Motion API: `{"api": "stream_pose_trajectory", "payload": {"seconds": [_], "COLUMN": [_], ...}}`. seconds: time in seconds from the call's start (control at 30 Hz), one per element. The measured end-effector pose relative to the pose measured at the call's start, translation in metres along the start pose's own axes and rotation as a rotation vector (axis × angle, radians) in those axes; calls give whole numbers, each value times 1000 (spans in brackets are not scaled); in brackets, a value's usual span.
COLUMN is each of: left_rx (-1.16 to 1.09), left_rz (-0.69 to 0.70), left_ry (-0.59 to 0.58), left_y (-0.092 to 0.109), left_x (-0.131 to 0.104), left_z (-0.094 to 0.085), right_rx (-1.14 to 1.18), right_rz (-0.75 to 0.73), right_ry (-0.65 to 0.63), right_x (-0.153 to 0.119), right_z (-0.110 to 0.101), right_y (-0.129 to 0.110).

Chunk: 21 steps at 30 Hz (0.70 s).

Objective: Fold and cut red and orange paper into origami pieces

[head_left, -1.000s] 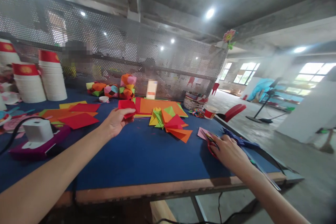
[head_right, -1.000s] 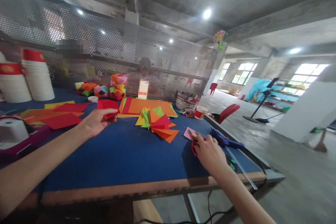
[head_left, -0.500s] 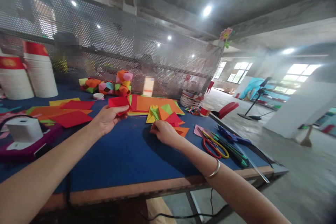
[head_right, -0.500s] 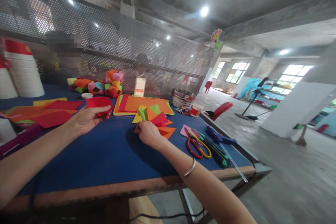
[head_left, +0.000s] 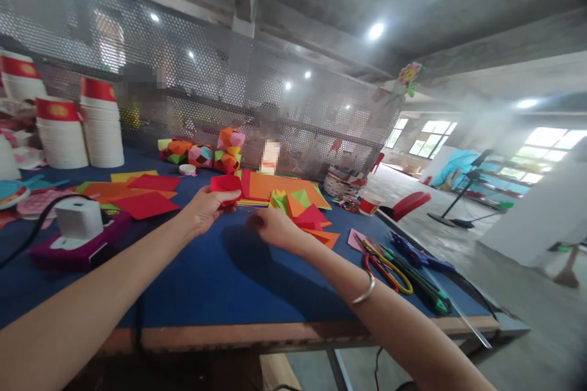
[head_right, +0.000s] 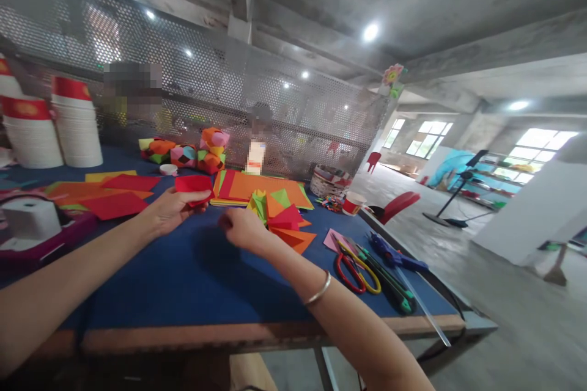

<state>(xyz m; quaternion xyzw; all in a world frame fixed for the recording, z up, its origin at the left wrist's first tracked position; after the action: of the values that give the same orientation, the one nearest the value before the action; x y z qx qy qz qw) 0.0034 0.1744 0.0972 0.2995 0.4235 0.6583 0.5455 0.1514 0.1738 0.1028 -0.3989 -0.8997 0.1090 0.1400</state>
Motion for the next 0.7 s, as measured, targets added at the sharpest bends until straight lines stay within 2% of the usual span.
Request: {"api": "stream_pose_trajectory", "payload": {"seconds": [0.07, 0.17, 0.3, 0.4, 0.5, 0.57, 0.63, 0.67, 0.7], "left_rx": [38, 77, 86, 74, 52, 40, 36, 38, 43], "left_rz": [-22, -30, -17, 1, 16, 15, -6, -26, -52], "left_ry": [10, 20, 43, 59, 60, 54, 38, 24, 6], "left_y": [0, 0, -1, -1, 1, 1, -2, -4, -6], "left_x": [-1, -1, 3, 6, 8, 10, 11, 11, 11], "left_z": [0, 0, -3, -5, -8, -9, -9, -8, -8], "right_rx": [-39, -74, -76, -32, 132, 496, 622, 588, 502], "right_rz": [46, 80, 90, 44, -139, -470, -744, -792, -763], "right_ry": [-3, -1, -6, -67, -242, -494, -716, -679, -515], "right_x": [21, 36, 41, 30, -4, -41, -74, -80, -75], "right_z": [5, 16, 21, 18, 23, 30, 33, 31, 26], "right_y": [17, 26, 24, 12, -21, -58, -81, -82, -76]}}
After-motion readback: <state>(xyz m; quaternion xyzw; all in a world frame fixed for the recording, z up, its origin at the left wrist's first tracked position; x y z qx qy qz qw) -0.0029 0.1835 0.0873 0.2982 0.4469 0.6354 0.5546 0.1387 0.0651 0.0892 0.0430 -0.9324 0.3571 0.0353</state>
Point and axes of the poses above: each hand's wrist, its own x-axis towards the middle knuckle, its own z-axis out of the palm, y = z × x, the point moved 5 cm from there along x, towards the middle knuckle, and after that the axes turned 2 degrees about -x, right-handed, at the moved point
